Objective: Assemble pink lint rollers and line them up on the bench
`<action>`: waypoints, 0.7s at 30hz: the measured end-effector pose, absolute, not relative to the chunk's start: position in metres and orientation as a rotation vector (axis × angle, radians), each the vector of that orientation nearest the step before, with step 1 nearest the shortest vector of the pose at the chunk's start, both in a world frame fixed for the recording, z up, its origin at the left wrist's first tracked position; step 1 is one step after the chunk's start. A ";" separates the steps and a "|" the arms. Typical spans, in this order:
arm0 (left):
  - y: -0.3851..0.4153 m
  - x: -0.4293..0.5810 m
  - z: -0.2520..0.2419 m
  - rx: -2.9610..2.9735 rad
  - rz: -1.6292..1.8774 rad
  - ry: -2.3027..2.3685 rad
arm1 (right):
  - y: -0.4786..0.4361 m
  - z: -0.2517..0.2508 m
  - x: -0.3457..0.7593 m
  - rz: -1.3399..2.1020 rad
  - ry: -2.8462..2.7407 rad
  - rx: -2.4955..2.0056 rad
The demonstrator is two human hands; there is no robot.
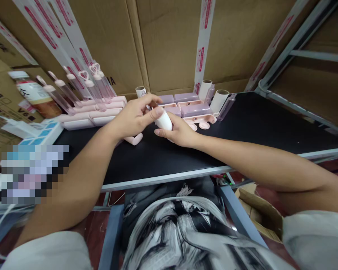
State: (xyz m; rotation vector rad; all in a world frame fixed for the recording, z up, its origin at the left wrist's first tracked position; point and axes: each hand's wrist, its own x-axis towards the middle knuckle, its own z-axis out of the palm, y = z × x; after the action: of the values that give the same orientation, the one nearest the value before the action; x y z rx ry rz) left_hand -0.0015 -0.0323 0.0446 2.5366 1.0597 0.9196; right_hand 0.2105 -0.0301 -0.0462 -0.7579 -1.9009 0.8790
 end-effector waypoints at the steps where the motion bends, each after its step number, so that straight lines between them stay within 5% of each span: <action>1: -0.035 0.001 0.044 2.556 0.886 1.053 | -0.030 -0.049 0.210 0.862 -1.911 -0.746; 21: -0.028 0.010 0.032 2.058 1.146 0.823 | -0.031 -0.001 0.246 0.515 -2.120 -0.761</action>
State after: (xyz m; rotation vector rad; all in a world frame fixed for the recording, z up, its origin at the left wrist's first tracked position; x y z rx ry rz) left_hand 0.0104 -0.0280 0.0318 2.0578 0.8233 1.1465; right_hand 0.2460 -0.0311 -0.0006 -0.7615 -2.1198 0.5146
